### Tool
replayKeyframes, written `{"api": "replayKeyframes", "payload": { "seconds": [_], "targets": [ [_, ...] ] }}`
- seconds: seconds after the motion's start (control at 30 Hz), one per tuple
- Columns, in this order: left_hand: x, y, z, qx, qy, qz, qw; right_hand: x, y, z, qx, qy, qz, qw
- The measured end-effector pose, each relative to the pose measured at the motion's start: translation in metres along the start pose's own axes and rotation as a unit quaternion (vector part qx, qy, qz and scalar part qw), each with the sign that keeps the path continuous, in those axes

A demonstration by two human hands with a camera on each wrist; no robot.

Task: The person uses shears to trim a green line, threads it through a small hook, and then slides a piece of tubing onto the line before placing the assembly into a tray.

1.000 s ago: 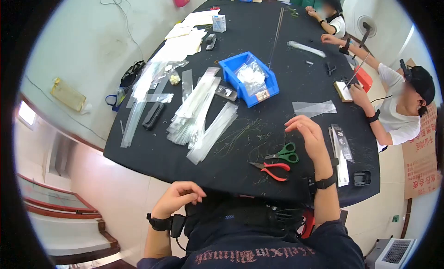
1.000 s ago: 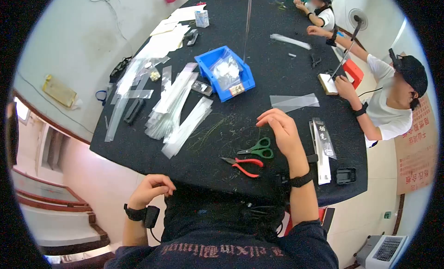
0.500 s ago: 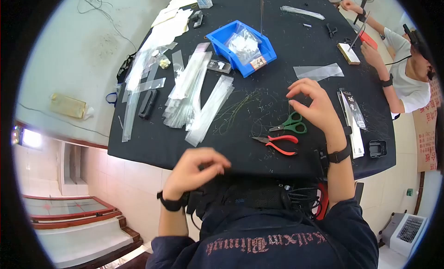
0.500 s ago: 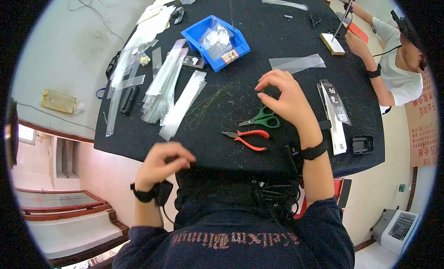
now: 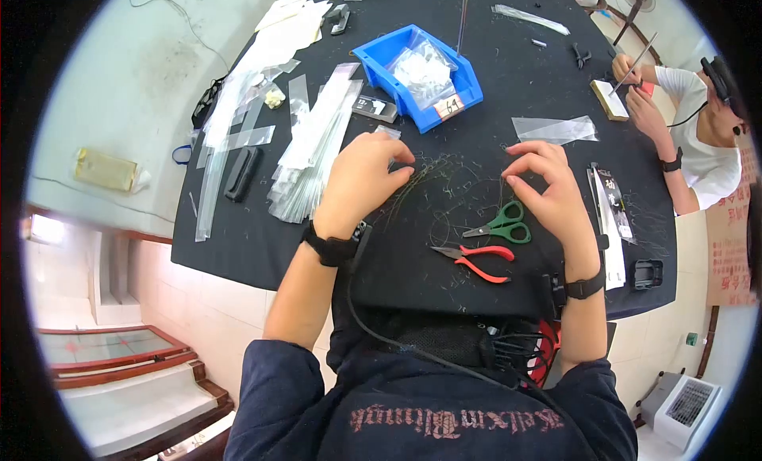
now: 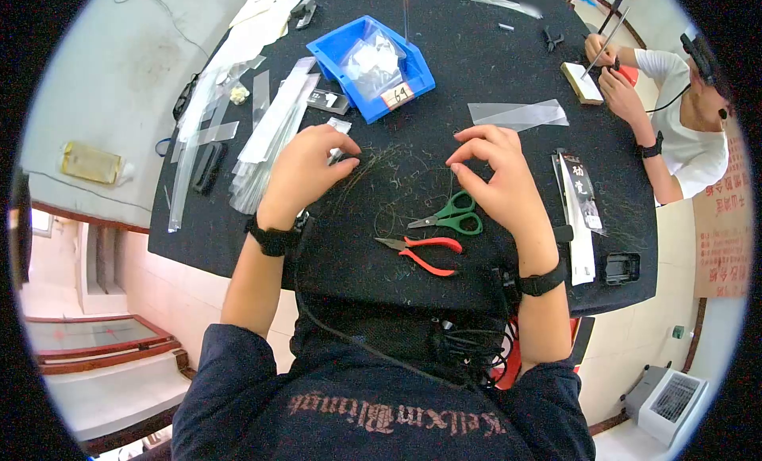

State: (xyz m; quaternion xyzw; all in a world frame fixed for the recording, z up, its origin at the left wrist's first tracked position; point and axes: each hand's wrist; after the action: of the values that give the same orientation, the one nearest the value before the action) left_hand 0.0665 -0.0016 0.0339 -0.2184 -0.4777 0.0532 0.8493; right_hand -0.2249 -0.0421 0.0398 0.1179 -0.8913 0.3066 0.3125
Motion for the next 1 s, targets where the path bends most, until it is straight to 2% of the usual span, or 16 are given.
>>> {"api": "replayKeyframes", "payload": {
  "seconds": [0.1,0.17,0.2,0.27,0.43,0.53,0.6,0.73,0.8,0.87,0.93,1.0],
  "targets": [
    [-0.003,0.003,-0.003,0.03,-0.011,-0.013,0.999,-0.002,0.0,0.0,-0.008,-0.002,-0.01,1.0],
    [-0.002,0.002,-0.002,0.126,0.098,-0.043,0.986,-0.002,0.002,-0.001,-0.021,-0.002,-0.018,1.0],
    [-0.004,0.002,-0.002,0.125,0.101,-0.049,0.986,-0.002,0.002,-0.002,-0.018,0.007,-0.017,1.0],
    [-0.004,0.004,-0.005,0.126,0.129,-0.01,0.984,-0.001,0.001,-0.003,-0.018,0.017,-0.018,1.0],
    [-0.006,0.003,0.011,0.117,0.169,-0.033,0.978,-0.005,0.009,0.003,-0.008,0.049,-0.059,0.997],
    [-0.013,0.005,0.036,0.033,0.27,-0.095,0.958,-0.005,0.01,0.005,-0.002,0.048,-0.065,0.997],
    [-0.021,0.003,0.048,-0.061,0.21,-0.12,0.968,-0.005,0.009,0.005,-0.01,0.053,-0.064,0.997],
    [-0.024,0.0,0.061,-0.032,0.159,-0.136,0.977,-0.006,0.009,0.004,-0.015,0.068,-0.085,0.994],
    [-0.026,-0.004,0.059,0.01,0.125,-0.149,0.981,-0.008,0.01,0.002,-0.015,0.066,-0.086,0.994],
    [-0.031,-0.002,0.056,0.011,0.142,-0.13,0.981,-0.011,0.011,0.002,-0.012,0.081,-0.085,0.993],
    [-0.033,0.002,0.056,0.058,0.155,-0.134,0.977,-0.013,0.011,0.002,-0.011,0.082,-0.084,0.993],
    [-0.035,0.005,0.054,0.065,0.172,-0.127,0.975,-0.016,0.013,0.002,-0.013,0.082,-0.084,0.993]
  ]
}}
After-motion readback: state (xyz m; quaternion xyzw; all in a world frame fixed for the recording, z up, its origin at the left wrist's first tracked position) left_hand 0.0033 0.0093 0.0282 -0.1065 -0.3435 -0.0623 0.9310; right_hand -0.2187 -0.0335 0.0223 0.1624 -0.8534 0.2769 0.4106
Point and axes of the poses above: each hand's wrist, its own y-axis away from the middle knuckle, its own x-axis out of the back of the hand, z = x × y, and after that the axes turned 7 degrees about z, right-handed
